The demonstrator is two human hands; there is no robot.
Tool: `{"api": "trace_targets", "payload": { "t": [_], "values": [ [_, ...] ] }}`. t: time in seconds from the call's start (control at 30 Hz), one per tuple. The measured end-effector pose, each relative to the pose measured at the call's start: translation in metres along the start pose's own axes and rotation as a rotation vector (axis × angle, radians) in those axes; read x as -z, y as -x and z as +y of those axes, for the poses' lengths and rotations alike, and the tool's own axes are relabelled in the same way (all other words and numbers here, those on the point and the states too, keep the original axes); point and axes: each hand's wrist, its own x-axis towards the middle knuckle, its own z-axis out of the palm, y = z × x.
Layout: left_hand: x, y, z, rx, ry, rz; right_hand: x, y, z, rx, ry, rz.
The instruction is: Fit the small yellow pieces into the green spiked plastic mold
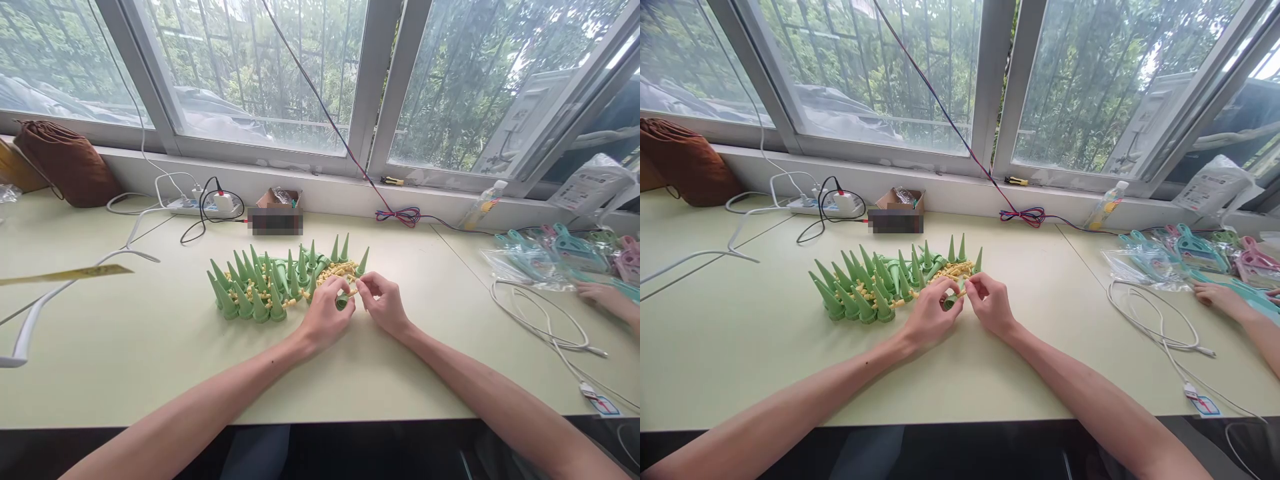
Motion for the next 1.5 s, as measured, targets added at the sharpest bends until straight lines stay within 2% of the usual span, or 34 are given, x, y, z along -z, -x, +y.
{"api": "trace_targets", "payload": {
  "t": [1.5],
  "values": [
    [0.0014, -0.0006, 0.003, 0.008, 0.013, -0.051, -0.0001, -0.0006, 0.0032, -0.007, -0.026, -0.102]
  ]
}}
